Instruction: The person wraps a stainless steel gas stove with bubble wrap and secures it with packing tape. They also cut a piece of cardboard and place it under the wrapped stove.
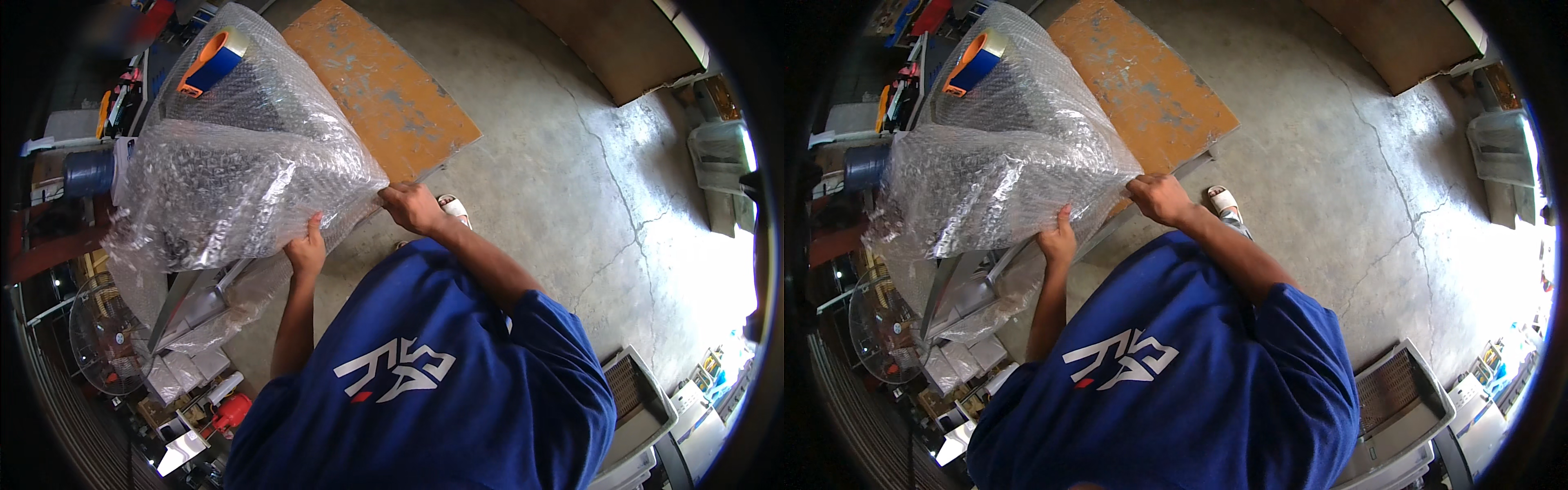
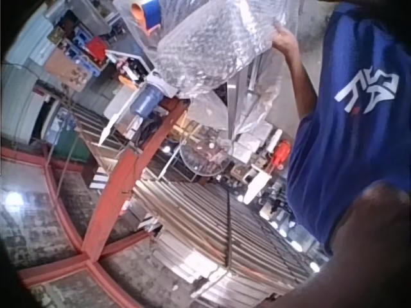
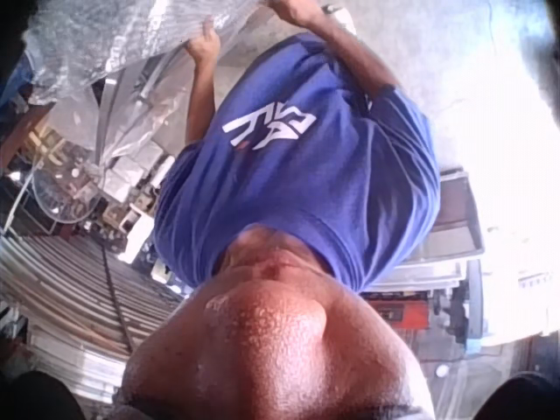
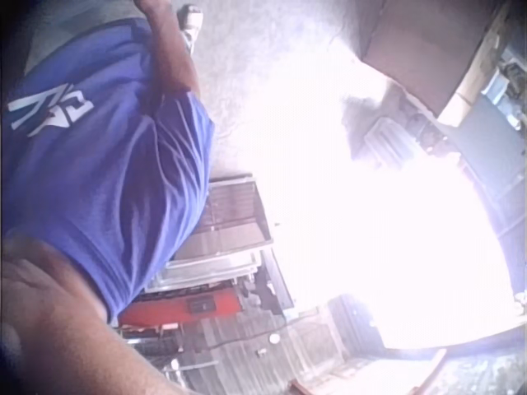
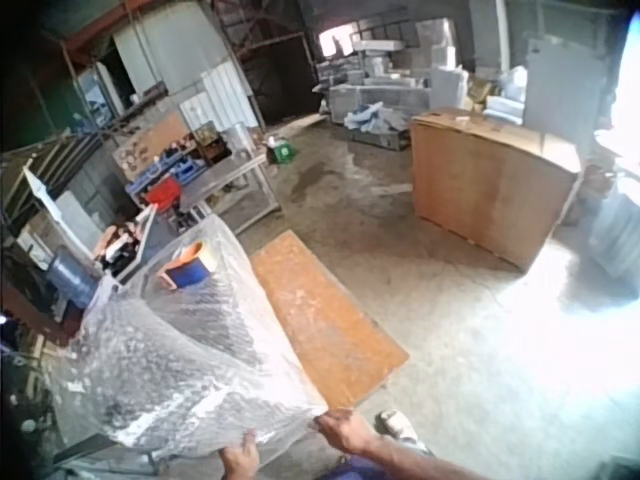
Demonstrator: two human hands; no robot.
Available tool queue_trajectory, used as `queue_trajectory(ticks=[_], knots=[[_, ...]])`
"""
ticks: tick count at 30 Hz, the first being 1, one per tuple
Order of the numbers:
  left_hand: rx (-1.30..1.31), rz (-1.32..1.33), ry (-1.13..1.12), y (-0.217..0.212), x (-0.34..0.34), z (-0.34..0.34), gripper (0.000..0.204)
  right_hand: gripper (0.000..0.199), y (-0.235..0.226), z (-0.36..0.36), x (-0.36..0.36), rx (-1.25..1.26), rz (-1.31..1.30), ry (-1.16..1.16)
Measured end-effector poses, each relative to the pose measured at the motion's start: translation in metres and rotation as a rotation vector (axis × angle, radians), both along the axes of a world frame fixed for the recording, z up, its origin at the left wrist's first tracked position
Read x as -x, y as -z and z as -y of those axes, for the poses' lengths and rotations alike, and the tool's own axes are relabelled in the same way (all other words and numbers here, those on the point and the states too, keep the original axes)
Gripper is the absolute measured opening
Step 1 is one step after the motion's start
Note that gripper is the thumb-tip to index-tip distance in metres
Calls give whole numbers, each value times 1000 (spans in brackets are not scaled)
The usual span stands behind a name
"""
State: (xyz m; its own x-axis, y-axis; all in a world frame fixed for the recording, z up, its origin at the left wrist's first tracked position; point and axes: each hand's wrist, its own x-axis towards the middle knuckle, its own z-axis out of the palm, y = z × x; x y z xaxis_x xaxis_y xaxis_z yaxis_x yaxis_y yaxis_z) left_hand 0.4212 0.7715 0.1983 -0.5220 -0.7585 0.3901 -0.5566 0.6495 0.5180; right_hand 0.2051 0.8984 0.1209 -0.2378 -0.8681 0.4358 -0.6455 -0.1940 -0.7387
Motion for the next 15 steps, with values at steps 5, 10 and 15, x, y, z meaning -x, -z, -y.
queue_trajectory(ticks=[5,10,15], knots=[[-102,-51,59,-1,-1,-11,30,14,-12,19,9,20,-31,6],[-47,-126,118,8,1,-17,33,24,-23,32,30,-41,71,34],[161,-298,68,-5,-2,-50,31,32,-36,34,49,-185,170,-45]])
